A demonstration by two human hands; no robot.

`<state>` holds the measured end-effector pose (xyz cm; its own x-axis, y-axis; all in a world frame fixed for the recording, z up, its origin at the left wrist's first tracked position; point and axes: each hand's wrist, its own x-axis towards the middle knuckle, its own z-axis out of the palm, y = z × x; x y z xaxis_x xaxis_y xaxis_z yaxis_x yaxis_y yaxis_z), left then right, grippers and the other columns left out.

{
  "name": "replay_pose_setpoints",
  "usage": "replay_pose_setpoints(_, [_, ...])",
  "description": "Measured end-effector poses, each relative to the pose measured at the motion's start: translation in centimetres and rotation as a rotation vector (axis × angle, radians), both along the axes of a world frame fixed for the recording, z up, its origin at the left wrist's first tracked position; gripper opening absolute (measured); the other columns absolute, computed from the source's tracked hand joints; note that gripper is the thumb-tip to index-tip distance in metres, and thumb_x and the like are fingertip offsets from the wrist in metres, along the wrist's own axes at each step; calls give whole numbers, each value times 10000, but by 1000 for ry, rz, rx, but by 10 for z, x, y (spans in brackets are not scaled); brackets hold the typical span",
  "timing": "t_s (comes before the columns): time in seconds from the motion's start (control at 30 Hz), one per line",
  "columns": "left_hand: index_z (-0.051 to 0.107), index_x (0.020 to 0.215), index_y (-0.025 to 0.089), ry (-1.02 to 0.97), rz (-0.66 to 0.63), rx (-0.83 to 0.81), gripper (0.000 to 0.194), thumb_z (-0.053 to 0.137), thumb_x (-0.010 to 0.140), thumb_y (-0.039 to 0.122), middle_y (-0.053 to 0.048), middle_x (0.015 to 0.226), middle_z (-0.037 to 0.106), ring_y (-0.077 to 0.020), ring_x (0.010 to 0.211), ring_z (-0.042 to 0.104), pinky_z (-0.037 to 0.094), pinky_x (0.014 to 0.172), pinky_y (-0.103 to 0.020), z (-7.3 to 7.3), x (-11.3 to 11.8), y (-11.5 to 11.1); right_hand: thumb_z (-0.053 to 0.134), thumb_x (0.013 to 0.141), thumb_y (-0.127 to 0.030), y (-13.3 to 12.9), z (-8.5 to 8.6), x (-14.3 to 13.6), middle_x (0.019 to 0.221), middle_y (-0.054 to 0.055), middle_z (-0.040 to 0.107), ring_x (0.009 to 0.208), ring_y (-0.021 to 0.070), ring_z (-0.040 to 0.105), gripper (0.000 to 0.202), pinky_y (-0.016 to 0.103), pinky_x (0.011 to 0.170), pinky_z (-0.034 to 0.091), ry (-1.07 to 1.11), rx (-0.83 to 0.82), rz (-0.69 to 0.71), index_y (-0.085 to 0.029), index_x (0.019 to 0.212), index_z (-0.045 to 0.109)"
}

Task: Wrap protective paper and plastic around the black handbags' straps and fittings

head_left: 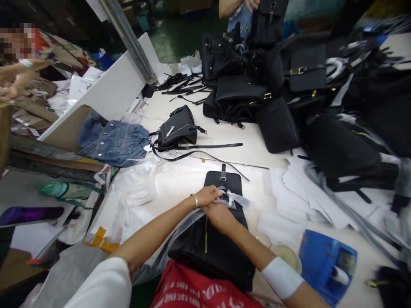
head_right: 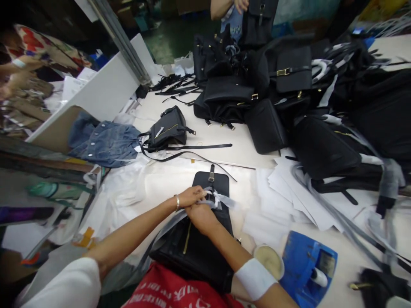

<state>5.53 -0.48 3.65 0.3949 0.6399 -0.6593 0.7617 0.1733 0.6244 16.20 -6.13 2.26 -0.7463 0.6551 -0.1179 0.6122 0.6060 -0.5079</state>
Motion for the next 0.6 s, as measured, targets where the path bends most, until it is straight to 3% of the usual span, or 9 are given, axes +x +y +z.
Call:
replay_pose_setpoints(0.07, [542,1035,145,-105,78,-19,428,316,893,479,-80,984,661,-168,867,618,464,781,-297,19,-28,-24,362,864,-96,1,7,16,1104,128,591,930,204,588,340,309,782,453,5,-21,-152,-150,1174,491])
replay_pose_setpoints(0.17, [524,1052,147,-457,290,-274,405,510,813,474,-78,908,681,-172,784,644,473,762,-309,46,-70,-67,354,866,-98,10,10,38,1111,83,572,937,170,575,324,273,790,444,117,-39,-390,-187,1149,483])
replay_pose_setpoints(0.3, [572,908,154,-495,485,-294,300,679,708,349,-32,808,674,-137,700,614,457,703,-261,70,-124,-110,371,853,-118,27,-8,55,973,47,595,904,168,569,247,274,788,440,290,-98,-659,-188,1028,529])
replay_pose_setpoints(0.37, [586,892,158,-461,481,-378,313,708,672,343,-9,742,661,-128,639,593,452,640,-246,73,-150,-127,392,843,-142,31,-21,61,862,16,596,777,154,585,207,258,715,451,338,-231,-810,-197,972,544])
replay_pose_setpoints(0.5, [610,835,167,-367,316,-700,364,705,636,456,-3,611,638,-152,520,566,439,507,-259,72,-200,-159,375,848,-185,25,-42,71,758,-19,578,532,104,557,187,219,555,448,380,-460,-1056,-203,948,533])
replay_pose_setpoints(0.6, [589,756,181,-310,310,-789,332,644,694,503,27,512,575,-99,363,445,403,428,-248,74,-221,-160,361,855,-205,10,-49,77,720,-16,585,506,102,568,195,216,534,459,381,-486,-1147,-181,960,523])
